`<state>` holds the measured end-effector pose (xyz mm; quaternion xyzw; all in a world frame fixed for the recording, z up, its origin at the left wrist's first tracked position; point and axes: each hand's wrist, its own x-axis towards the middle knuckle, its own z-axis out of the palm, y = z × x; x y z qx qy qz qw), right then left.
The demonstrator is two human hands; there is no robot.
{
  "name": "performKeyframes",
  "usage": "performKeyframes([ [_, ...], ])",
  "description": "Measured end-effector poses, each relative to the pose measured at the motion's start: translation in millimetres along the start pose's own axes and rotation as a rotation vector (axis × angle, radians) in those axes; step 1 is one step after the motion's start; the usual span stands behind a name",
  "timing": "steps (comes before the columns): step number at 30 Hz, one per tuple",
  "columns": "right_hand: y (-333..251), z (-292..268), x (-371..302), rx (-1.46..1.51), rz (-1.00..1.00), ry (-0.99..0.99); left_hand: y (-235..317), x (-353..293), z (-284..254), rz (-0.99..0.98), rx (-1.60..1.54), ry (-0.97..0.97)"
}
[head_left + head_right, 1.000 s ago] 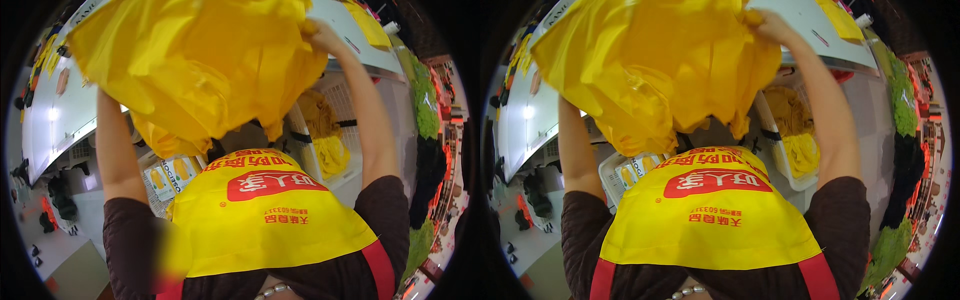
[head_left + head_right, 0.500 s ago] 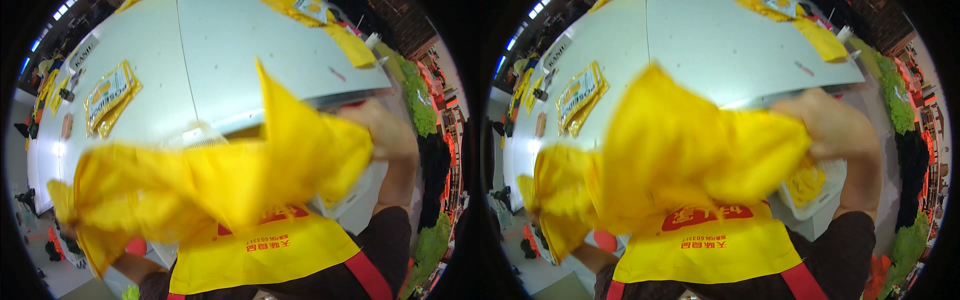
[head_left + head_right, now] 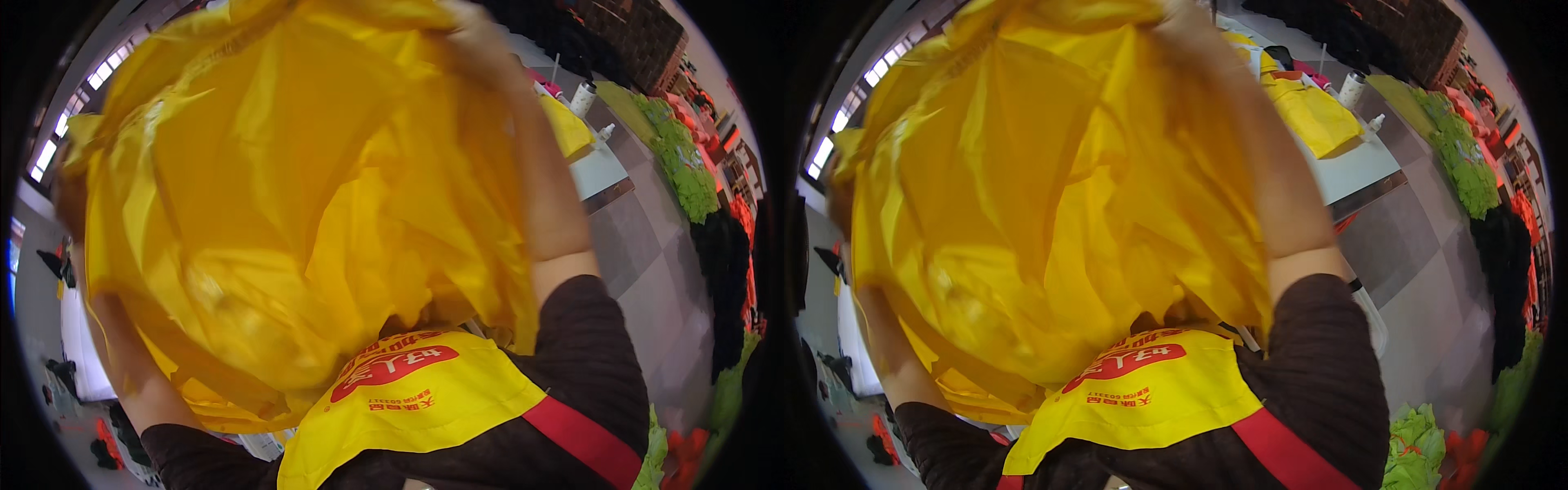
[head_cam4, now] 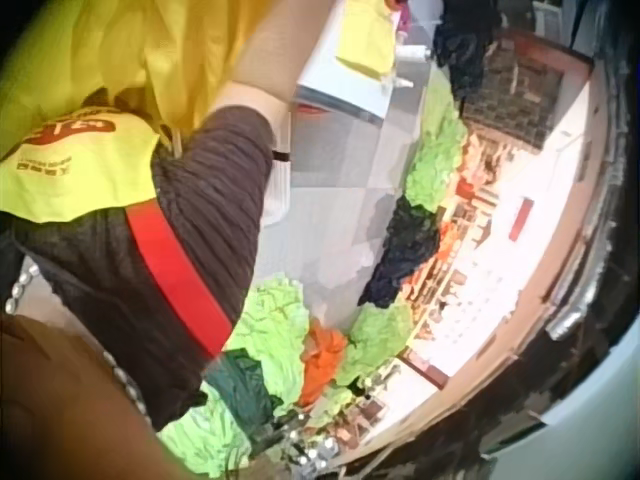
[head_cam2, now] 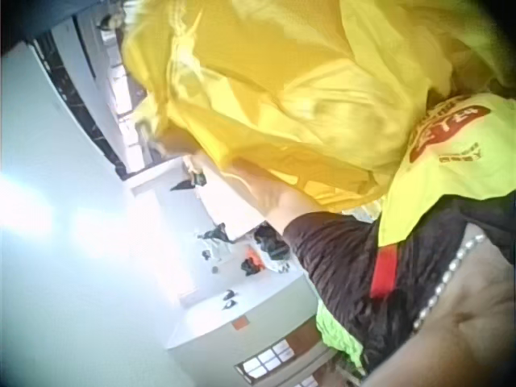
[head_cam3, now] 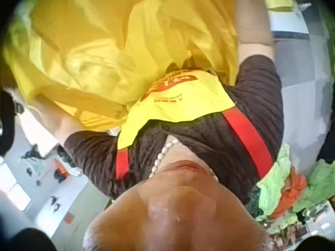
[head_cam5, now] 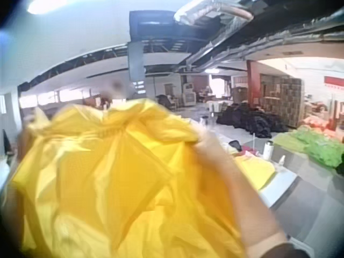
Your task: The person folds a yellow raincoat on a white table, aligns the edges, and places it into a plastic bag labeled POSEIDON. The person repeats this process with additional yellow raincoats, stacking the packaged items on the table.
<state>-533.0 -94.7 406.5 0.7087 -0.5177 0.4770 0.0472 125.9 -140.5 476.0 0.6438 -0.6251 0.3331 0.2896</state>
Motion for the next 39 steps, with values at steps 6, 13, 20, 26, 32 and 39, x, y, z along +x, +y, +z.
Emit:
performKeyframes([
  [6,142.6,162.1,-81.3,0.401,0.432,-0.277,135.9,-140.1,176.1,0.037,-0.041,-0.202],
  [13,250.8,68.5,-251.4,-0.322,0.249,-0.501,246.8,-379.2,183.4,-0.245,-0.273,-0.59],
  [20,360.9,21.7,-306.3,-0.67,0.305,-0.505,291.9,-421.8,168.4,-0.337,-0.038,-0.823],
  [26,262.0,134.3,-201.1,0.033,0.413,-0.375,270.8,-393.3,196.8,-0.429,-0.199,-0.649],
  [32,44.7,245.9,-122.1,0.529,-0.145,-0.397,333.5,-352.9,212.4,-1.639,-1.27,-0.972],
  [39,9.8,320.7,-114.0,0.441,-0.063,-0.862,348.7,-335.4,176.8,-1.695,-1.929,-0.889],
])
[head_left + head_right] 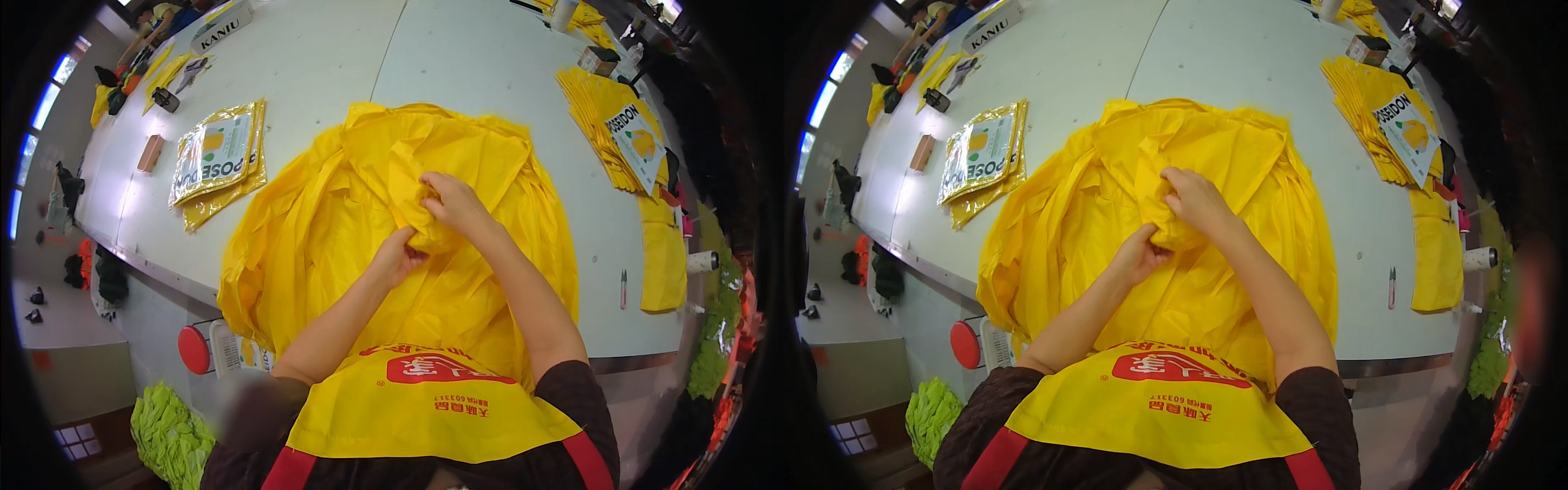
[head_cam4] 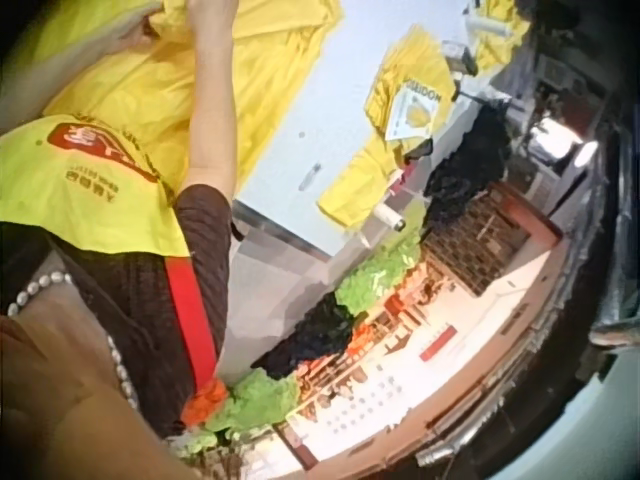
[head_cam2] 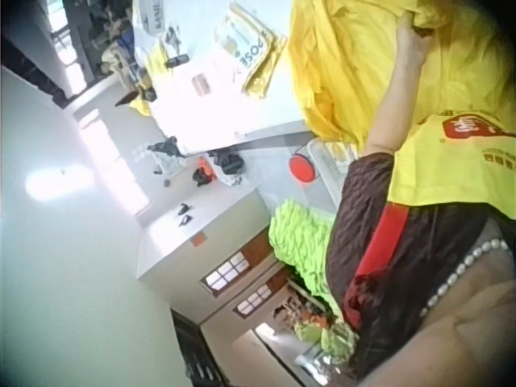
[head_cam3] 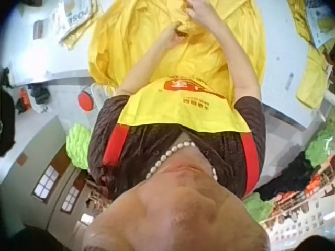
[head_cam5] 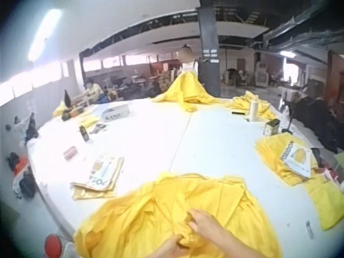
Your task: The person folds a yellow raincoat on a white table, aligns the edges, and places it into a plastic bag labeled POSEIDON. The person repeats this process with additional yellow raincoats, stacking the packaged items on the table.
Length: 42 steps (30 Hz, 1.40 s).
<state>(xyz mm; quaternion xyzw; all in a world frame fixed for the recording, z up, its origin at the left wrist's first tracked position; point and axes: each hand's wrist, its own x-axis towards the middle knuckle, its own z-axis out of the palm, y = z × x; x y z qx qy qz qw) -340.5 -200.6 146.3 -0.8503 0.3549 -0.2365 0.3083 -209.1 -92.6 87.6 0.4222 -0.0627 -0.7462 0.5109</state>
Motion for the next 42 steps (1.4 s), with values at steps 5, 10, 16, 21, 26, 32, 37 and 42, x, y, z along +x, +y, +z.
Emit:
performKeyframes([
  [5,-32.0,13.3,-1.7,-0.383,-0.015,-0.893,25.1,-60.3,20.2,0.221,0.25,-0.029],
  [10,-17.4,60.4,-54.2,-0.369,-0.068,-0.731,62.2,-125.9,53.5,0.568,0.366,-0.121],
  [16,-25.9,21.4,-44.2,-0.319,-0.015,-0.922,64.4,-116.9,-14.0,0.189,0.369,0.1],
  [21,-27.3,-55.9,-92.9,0.326,0.205,0.046,75.5,-107.4,-93.0,0.844,0.582,-0.099],
  [26,-7.9,-28.6,-138.9,-0.074,0.172,0.398,82.9,-74.8,-71.5,1.079,0.852,0.28],
  [32,41.6,-34.8,-138.6,-0.137,0.082,0.189,131.9,-23.7,-103.7,0.94,1.103,-0.068],
  [37,64.0,-92.2,-129.5,-0.288,0.382,-0.191,200.4,-34.6,-100.1,0.25,1.715,-0.038],
  [42,50.3,-67.6,-121.3,-0.706,0.373,-0.189,139.3,-33.2,-44.6,1.387,1.828,0.104],
])
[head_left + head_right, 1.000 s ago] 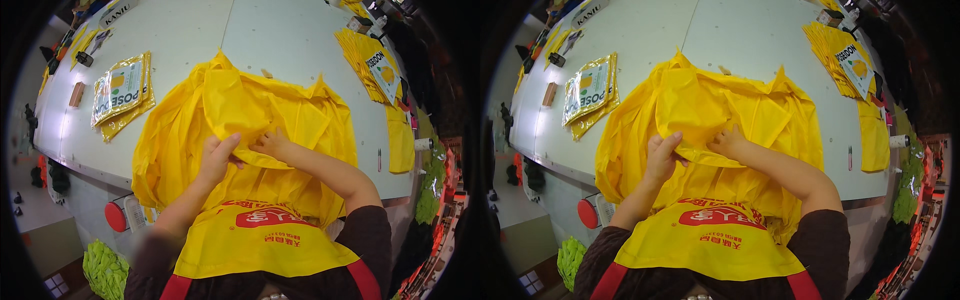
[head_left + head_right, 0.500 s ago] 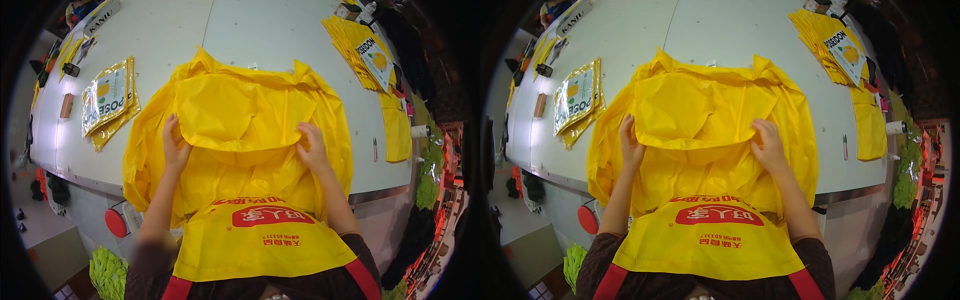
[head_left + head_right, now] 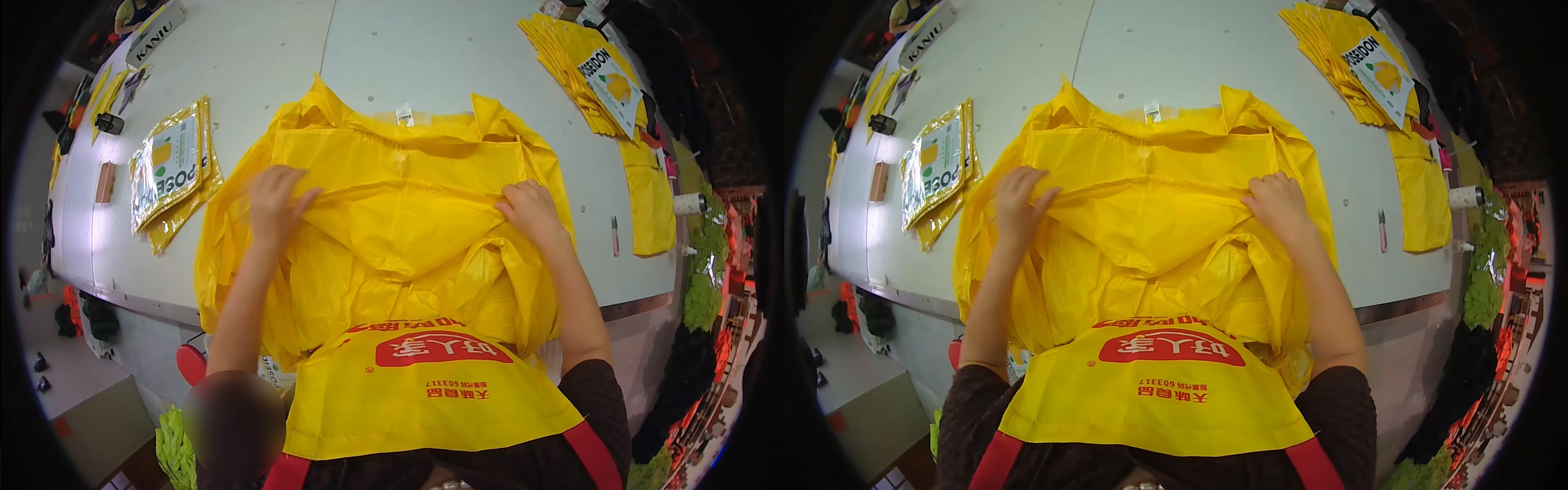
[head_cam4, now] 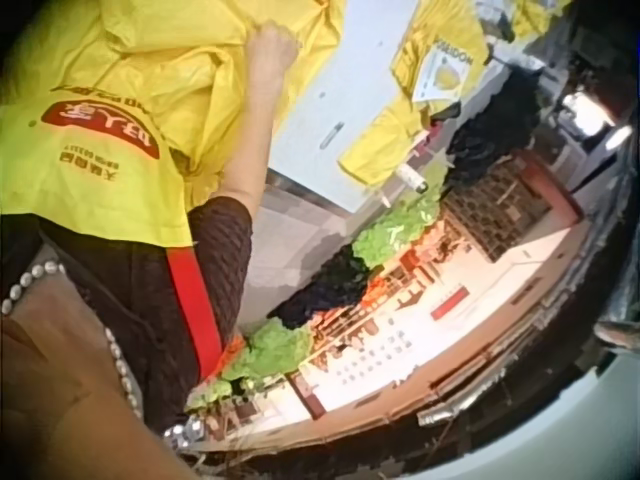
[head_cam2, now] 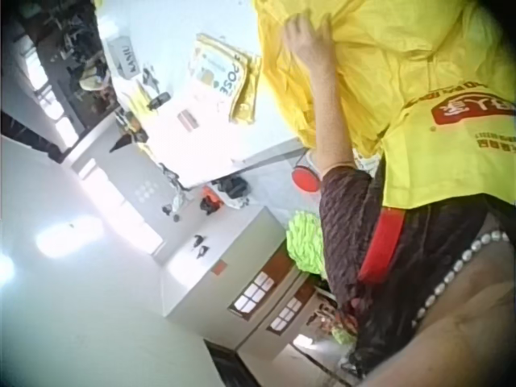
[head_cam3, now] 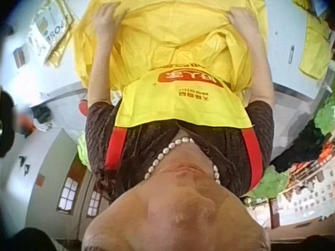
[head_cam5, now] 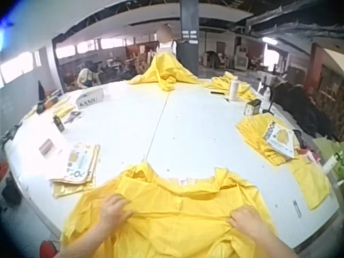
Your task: The person folds a yellow raincoat on a white table, aligns the edges, and places it into a plastic bag labeled POSEIDON. The person repeats this process with additional yellow raincoats, stacking the packaged items on the table.
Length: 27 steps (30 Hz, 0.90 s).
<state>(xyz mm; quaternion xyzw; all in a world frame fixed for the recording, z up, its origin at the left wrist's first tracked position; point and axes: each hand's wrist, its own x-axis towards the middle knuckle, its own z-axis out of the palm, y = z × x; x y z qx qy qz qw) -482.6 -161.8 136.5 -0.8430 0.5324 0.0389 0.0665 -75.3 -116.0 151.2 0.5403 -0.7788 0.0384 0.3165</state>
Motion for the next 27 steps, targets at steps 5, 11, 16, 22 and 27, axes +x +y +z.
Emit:
performKeyframes([
  [5,-75.2,17.6,15.7,0.075,-0.187,0.334,77.0,-45.9,72.8,0.236,-0.445,-0.394],
  [11,-57.1,80.6,26.5,0.159,-0.043,0.135,88.0,-77.4,90.9,0.17,-0.108,-0.638],
  [16,-30.4,71.8,26.1,0.293,0.155,0.673,89.2,-74.1,88.1,0.098,-0.163,-0.628],
  [22,11.5,90.5,25.1,0.777,0.742,0.721,43.8,-73.5,79.1,-0.221,-0.077,0.029],
  [27,18.3,87.8,20.7,1.282,0.74,0.758,-24.5,-49.0,72.2,-0.897,-0.444,0.481],
])
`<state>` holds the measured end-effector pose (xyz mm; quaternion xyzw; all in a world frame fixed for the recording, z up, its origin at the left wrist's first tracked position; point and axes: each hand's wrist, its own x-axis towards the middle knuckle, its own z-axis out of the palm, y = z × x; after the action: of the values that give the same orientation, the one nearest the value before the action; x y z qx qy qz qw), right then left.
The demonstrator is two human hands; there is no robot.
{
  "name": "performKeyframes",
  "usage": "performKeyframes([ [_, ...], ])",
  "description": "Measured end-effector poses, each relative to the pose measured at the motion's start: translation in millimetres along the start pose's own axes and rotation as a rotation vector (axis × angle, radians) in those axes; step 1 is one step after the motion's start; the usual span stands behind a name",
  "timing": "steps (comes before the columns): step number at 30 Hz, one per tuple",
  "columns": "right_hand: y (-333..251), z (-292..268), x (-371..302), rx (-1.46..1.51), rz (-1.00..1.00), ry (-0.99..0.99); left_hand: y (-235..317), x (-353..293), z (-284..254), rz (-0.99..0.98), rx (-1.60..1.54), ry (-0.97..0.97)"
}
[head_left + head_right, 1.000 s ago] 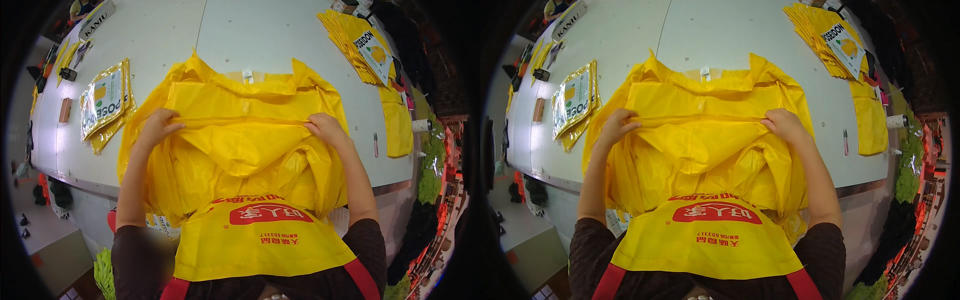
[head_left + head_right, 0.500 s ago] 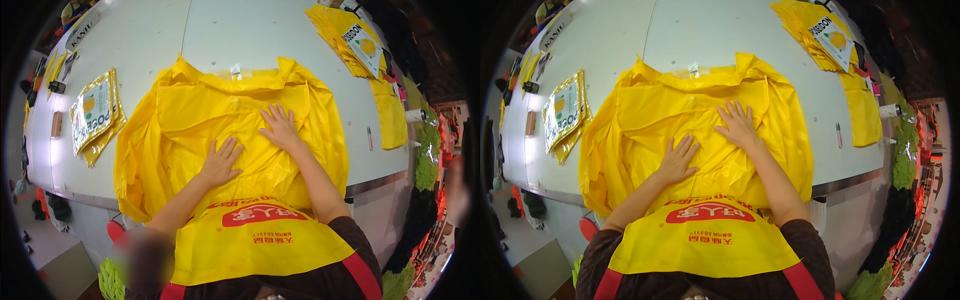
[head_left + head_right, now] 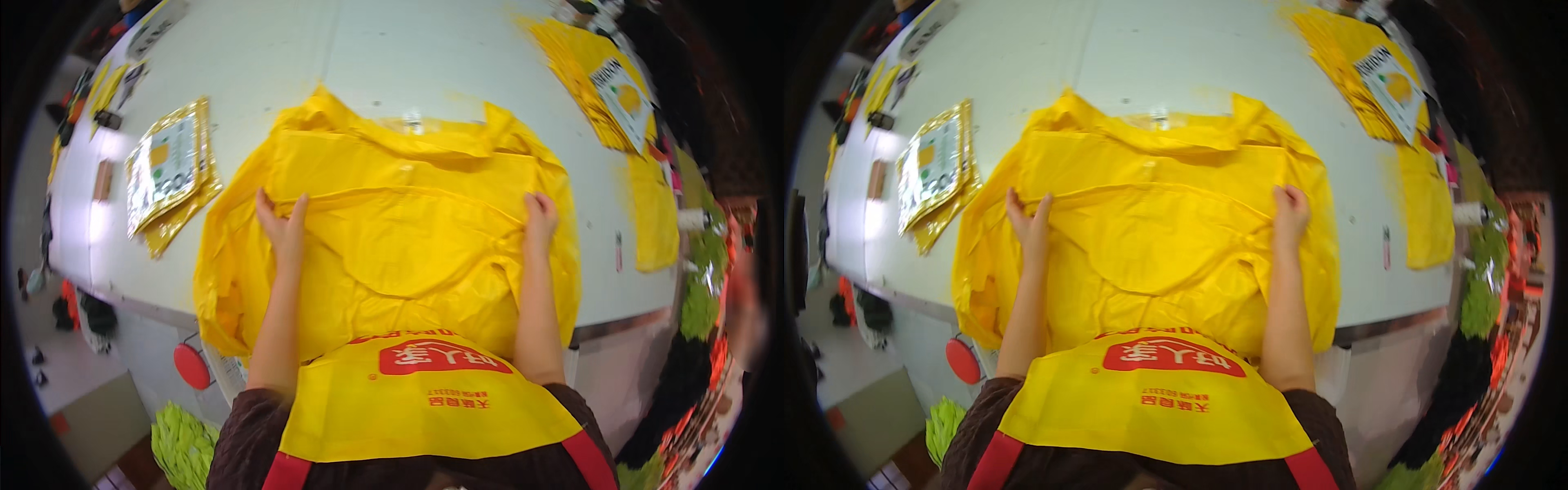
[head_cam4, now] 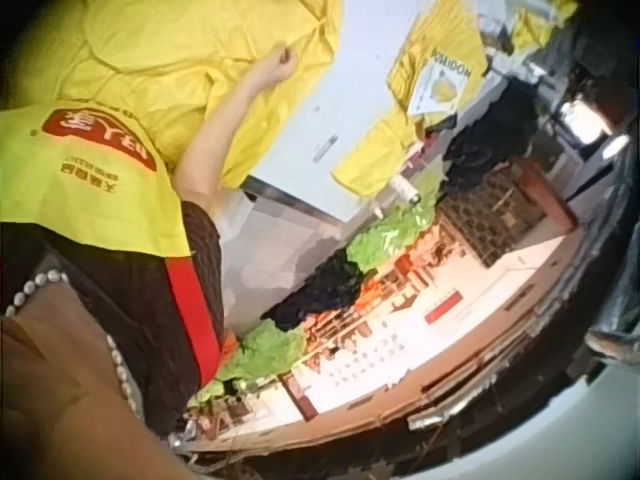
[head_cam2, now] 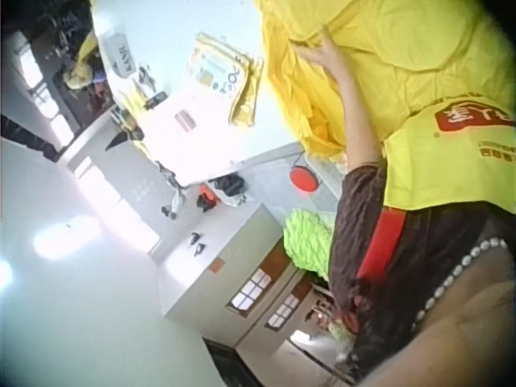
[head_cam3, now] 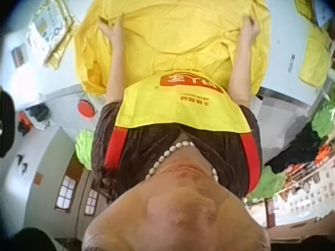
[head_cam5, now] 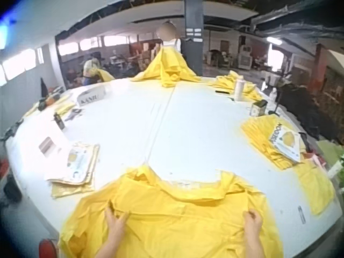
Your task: The person folds a yellow raincoat on a white table, aligns the edges, and places it into a plastic bag labeled POSEIDON. The person repeats this process with additional yellow raincoats, stacking the packaged items on the table.
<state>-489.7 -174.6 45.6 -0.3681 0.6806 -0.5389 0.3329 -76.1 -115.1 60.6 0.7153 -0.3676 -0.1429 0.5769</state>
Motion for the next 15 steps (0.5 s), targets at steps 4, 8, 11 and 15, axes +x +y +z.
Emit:
performKeyframes([
  [4,-45.8,27.0,-47.0,0.366,0.023,-0.126,19.8,31.3,-5.1,-0.483,-0.397,-0.162],
  [8,-70.7,62.8,-101.7,-0.08,-0.12,-0.571,19.7,24.4,-4.4,-0.426,-0.547,-0.158],
  [11,-54.7,96.7,-103.2,-0.264,-0.198,-0.693,20.4,6.2,1.6,-0.14,-0.447,-0.063],
  [15,-41.2,129.2,-84.1,-0.453,-0.235,-0.697,37.9,-11.8,11.7,-0.048,-0.389,-0.066],
])
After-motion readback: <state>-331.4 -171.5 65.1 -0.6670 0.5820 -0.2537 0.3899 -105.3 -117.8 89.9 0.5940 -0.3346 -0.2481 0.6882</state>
